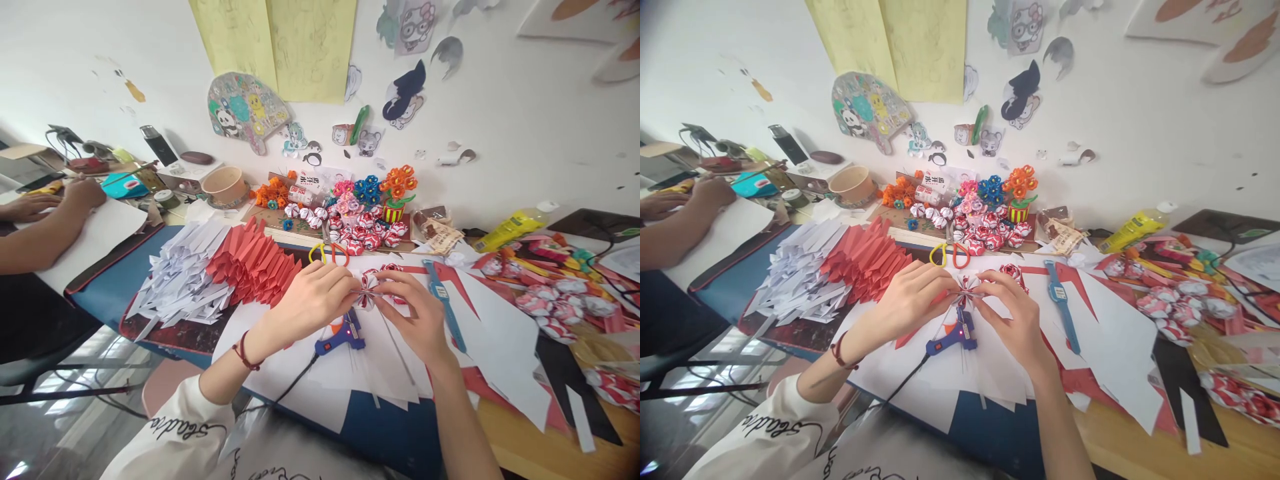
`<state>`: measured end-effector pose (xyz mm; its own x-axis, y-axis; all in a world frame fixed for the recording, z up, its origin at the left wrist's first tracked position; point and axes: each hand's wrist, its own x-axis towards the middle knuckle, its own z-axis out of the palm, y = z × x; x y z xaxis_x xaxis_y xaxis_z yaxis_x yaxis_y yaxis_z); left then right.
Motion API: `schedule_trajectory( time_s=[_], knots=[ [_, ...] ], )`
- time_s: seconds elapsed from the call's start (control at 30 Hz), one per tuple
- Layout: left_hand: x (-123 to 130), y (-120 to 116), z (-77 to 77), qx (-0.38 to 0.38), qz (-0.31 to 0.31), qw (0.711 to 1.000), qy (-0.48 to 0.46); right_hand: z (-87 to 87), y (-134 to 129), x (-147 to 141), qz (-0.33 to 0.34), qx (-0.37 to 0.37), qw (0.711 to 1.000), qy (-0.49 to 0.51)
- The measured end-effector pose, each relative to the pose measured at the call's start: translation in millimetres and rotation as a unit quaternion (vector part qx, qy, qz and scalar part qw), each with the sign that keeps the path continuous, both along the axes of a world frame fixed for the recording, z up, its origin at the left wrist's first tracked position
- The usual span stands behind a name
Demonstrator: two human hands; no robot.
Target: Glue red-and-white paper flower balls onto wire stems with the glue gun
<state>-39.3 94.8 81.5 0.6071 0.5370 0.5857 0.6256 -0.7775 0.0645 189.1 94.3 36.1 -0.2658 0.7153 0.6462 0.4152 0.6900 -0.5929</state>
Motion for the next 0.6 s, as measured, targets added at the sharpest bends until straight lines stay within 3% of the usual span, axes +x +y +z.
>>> schedule_trajectory(
  time_s=[0.23, 0.6],
  knots=[
    [-6.8, 0.2, -1.3, -0.004, 0.024, 1.0, 0.0, 2.7, 0.2, -6.0, -0.001, -0.008, 1.0, 0.019],
    [-0.7, 6.0, -2.1, 0.025, 0.013, 0.999, 0.027, 4.1, 2.0, -6.1, -0.021, 0.057, 0.998, -0.031]
  ],
)
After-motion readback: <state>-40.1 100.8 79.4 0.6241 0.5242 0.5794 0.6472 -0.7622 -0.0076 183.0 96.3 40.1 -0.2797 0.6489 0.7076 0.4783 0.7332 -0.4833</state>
